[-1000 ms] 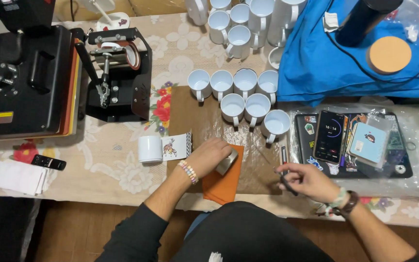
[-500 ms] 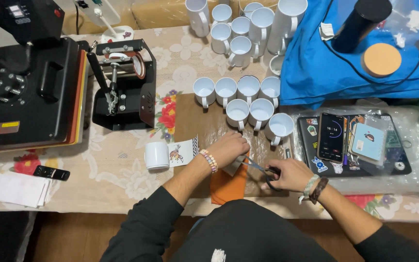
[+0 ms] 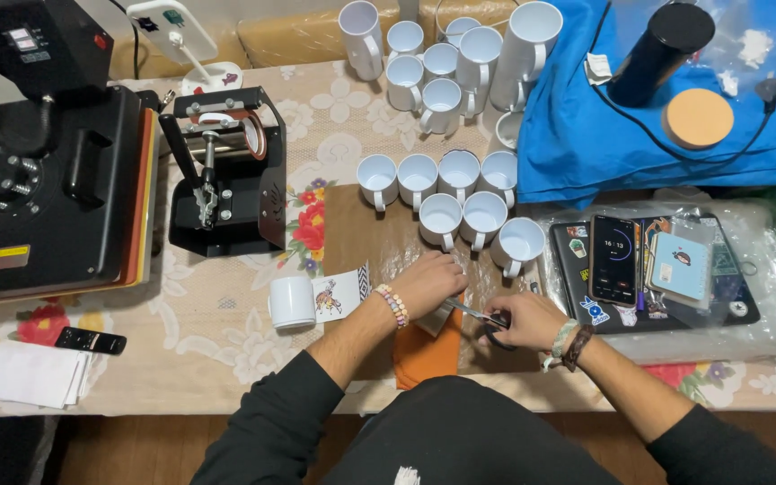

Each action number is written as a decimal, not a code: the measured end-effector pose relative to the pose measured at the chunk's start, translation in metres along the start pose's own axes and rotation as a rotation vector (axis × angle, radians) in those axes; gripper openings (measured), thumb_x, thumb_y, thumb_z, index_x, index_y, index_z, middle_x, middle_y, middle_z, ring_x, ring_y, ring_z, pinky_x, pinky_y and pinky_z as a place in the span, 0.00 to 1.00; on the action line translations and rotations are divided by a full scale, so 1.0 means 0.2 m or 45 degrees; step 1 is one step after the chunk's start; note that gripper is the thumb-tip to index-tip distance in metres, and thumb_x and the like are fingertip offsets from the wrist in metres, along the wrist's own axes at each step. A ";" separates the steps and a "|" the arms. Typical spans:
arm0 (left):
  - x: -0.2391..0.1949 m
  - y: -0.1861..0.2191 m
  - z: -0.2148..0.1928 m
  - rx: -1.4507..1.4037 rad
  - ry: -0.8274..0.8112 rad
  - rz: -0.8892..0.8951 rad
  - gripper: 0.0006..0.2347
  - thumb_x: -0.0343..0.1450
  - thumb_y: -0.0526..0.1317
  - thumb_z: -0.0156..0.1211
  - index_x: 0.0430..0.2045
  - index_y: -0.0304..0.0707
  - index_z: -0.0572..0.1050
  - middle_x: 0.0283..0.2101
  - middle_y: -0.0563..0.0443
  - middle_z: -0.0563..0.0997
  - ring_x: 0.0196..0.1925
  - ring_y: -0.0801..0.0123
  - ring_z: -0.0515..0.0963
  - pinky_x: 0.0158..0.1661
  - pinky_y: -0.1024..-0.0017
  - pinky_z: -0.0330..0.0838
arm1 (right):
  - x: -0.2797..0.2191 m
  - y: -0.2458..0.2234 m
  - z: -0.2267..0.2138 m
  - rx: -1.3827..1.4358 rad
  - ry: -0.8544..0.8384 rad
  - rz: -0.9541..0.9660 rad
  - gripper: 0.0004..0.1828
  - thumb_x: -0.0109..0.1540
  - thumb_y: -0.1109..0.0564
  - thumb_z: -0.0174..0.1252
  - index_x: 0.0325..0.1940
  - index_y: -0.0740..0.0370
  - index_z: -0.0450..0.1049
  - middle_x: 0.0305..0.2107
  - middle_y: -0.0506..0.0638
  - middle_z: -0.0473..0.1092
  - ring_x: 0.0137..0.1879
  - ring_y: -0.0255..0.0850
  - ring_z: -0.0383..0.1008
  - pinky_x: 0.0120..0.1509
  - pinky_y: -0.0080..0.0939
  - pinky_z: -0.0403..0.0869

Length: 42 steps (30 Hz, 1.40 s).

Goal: The person places a white mug into a mug press machine and secures it. They then wipe the mug with an orange cloth, apply a printed design to the mug, and secure it with tape. Finally, they use scissors to cut a piece of tape.

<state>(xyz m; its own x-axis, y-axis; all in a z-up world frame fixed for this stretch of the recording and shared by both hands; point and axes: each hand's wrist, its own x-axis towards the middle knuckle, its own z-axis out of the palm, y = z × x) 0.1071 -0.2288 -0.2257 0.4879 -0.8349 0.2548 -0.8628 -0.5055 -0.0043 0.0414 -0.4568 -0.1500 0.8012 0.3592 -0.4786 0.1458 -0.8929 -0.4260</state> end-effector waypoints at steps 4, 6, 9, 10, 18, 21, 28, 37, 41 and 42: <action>0.00 0.00 0.01 -0.019 -0.004 -0.005 0.06 0.69 0.47 0.56 0.22 0.55 0.70 0.26 0.63 0.73 0.39 0.74 0.73 0.45 0.72 0.66 | 0.01 0.01 0.01 0.007 -0.020 0.011 0.23 0.49 0.38 0.70 0.44 0.46 0.81 0.25 0.46 0.80 0.41 0.50 0.81 0.46 0.47 0.74; 0.00 -0.01 0.02 -0.020 -0.006 -0.007 0.06 0.69 0.47 0.56 0.22 0.55 0.71 0.27 0.63 0.74 0.40 0.74 0.73 0.45 0.72 0.66 | 0.02 0.01 0.01 0.005 -0.018 0.006 0.22 0.48 0.38 0.70 0.42 0.46 0.81 0.25 0.46 0.80 0.41 0.50 0.81 0.45 0.47 0.74; 0.00 -0.02 0.03 -0.014 0.000 -0.006 0.06 0.68 0.48 0.57 0.22 0.55 0.70 0.27 0.63 0.73 0.39 0.74 0.73 0.45 0.72 0.66 | 0.03 0.01 0.01 -0.012 -0.016 0.016 0.22 0.48 0.37 0.71 0.42 0.45 0.81 0.25 0.46 0.80 0.41 0.50 0.81 0.45 0.46 0.74; 0.00 -0.02 0.03 -0.013 -0.002 -0.010 0.06 0.68 0.48 0.57 0.22 0.55 0.70 0.27 0.63 0.73 0.39 0.74 0.73 0.45 0.72 0.66 | 0.03 0.01 0.01 -0.005 -0.012 0.021 0.22 0.48 0.37 0.71 0.42 0.45 0.82 0.24 0.45 0.80 0.40 0.49 0.82 0.45 0.45 0.73; -0.01 -0.03 0.00 -0.052 0.034 -0.014 0.07 0.70 0.47 0.55 0.23 0.53 0.70 0.26 0.62 0.73 0.39 0.72 0.73 0.44 0.71 0.66 | 0.05 0.03 0.01 -0.012 -0.029 0.043 0.27 0.46 0.35 0.73 0.44 0.45 0.82 0.26 0.44 0.80 0.40 0.47 0.81 0.45 0.44 0.73; -0.01 -0.03 0.00 -0.065 0.034 -0.009 0.07 0.70 0.49 0.54 0.24 0.53 0.70 0.27 0.62 0.73 0.40 0.73 0.73 0.46 0.71 0.66 | 0.05 0.02 0.01 -0.012 -0.029 0.041 0.25 0.47 0.36 0.73 0.44 0.44 0.82 0.26 0.45 0.80 0.42 0.48 0.81 0.45 0.46 0.73; -0.03 -0.04 -0.03 -0.083 0.033 -0.041 0.06 0.72 0.46 0.53 0.24 0.52 0.70 0.27 0.61 0.73 0.41 0.72 0.74 0.48 0.71 0.66 | 0.07 0.06 0.03 -0.016 -0.005 0.033 0.20 0.48 0.41 0.72 0.43 0.42 0.82 0.24 0.40 0.79 0.40 0.46 0.81 0.45 0.44 0.73; -0.12 -0.04 -0.16 -0.416 0.031 -0.249 0.06 0.74 0.44 0.53 0.30 0.47 0.72 0.33 0.57 0.76 0.49 0.69 0.75 0.55 0.68 0.66 | 0.06 0.04 0.00 -0.149 0.001 0.040 0.18 0.49 0.44 0.70 0.43 0.39 0.82 0.27 0.40 0.81 0.44 0.46 0.81 0.48 0.45 0.75; -0.18 -0.04 -0.20 -0.621 0.074 -0.391 0.06 0.75 0.44 0.54 0.29 0.46 0.71 0.33 0.55 0.76 0.47 0.66 0.77 0.51 0.66 0.69 | 0.07 0.01 -0.02 -0.275 -0.001 0.040 0.18 0.50 0.43 0.68 0.44 0.36 0.81 0.31 0.39 0.81 0.47 0.45 0.81 0.50 0.46 0.76; -0.18 -0.04 -0.20 -0.620 0.076 -0.391 0.06 0.75 0.44 0.54 0.29 0.46 0.71 0.33 0.55 0.76 0.47 0.66 0.77 0.51 0.66 0.69 | 0.07 0.01 -0.02 -0.276 0.001 0.040 0.18 0.50 0.43 0.68 0.44 0.36 0.81 0.31 0.39 0.81 0.47 0.45 0.81 0.50 0.46 0.76</action>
<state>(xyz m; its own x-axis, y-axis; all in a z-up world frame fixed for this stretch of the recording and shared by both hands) 0.0918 -0.1855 -0.1964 0.7293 -0.6450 0.2284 -0.6514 -0.5523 0.5202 0.0557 -0.4542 -0.1546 0.8077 0.3302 -0.4885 0.2424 -0.9412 -0.2355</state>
